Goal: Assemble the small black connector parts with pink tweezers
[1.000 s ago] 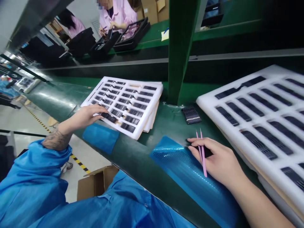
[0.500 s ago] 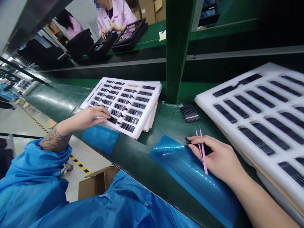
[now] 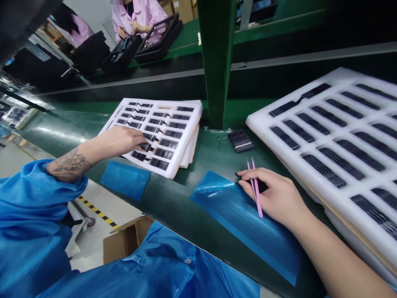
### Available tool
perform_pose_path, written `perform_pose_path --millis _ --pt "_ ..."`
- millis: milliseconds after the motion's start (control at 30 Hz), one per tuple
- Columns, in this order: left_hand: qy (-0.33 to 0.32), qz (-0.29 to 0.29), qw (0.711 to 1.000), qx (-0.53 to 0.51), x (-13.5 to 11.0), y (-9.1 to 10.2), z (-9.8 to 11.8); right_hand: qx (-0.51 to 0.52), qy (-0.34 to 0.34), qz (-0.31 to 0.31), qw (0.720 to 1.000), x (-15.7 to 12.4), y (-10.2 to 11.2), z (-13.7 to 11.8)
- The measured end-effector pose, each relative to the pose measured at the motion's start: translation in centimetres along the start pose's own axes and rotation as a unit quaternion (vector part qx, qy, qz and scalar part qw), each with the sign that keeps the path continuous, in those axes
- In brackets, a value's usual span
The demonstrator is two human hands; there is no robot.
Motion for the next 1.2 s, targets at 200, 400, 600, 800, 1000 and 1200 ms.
perform_pose_path --millis 200,400,600,800,1000,1200 --pt "-0.074 -0.033 0.996 0.027 -0.5 1.3 -0.9 -0.103 0.063 -0.08 0.989 0.3 -1.4 -1.1" --pt "0.054 0.296 0.946 -0.123 -3.8 3.6 5.5 -0.191 -0.002 -0.039 0.981 -0.4 -2.0 -2.5" --pt "0.038 0.166 0.776 -0.607 1.5 -4.6 20.8 -0.073 0.004 0.037 0.997 -1.0 -0.1 -4.4" --pt "0.161 0.086 0.611 -0.77 8.2 -10.0 24.4 0.186 -0.051 0.111 0.975 -1.2 -0.7 -5.0" --pt "0.125 0.048 0.734 -0.666 6.6 -9.7 23.0 0.19 -0.154 0.128 0.961 -0.5 -0.5 -2.6" --pt "-0.054 0.07 0.973 -0.213 2.6 -9.6 21.6 0.069 -0.152 0.076 0.983 0.2 0.3 -0.4"
Point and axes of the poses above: each hand's wrist, its own x-axis towards the middle knuckle, its own y-axis out of the back of the hand, z = x × y, the point moved 3 cm from there along x, towards the middle knuckle, and after that the axes turned 2 degrees about z, right-handed, at the moved point
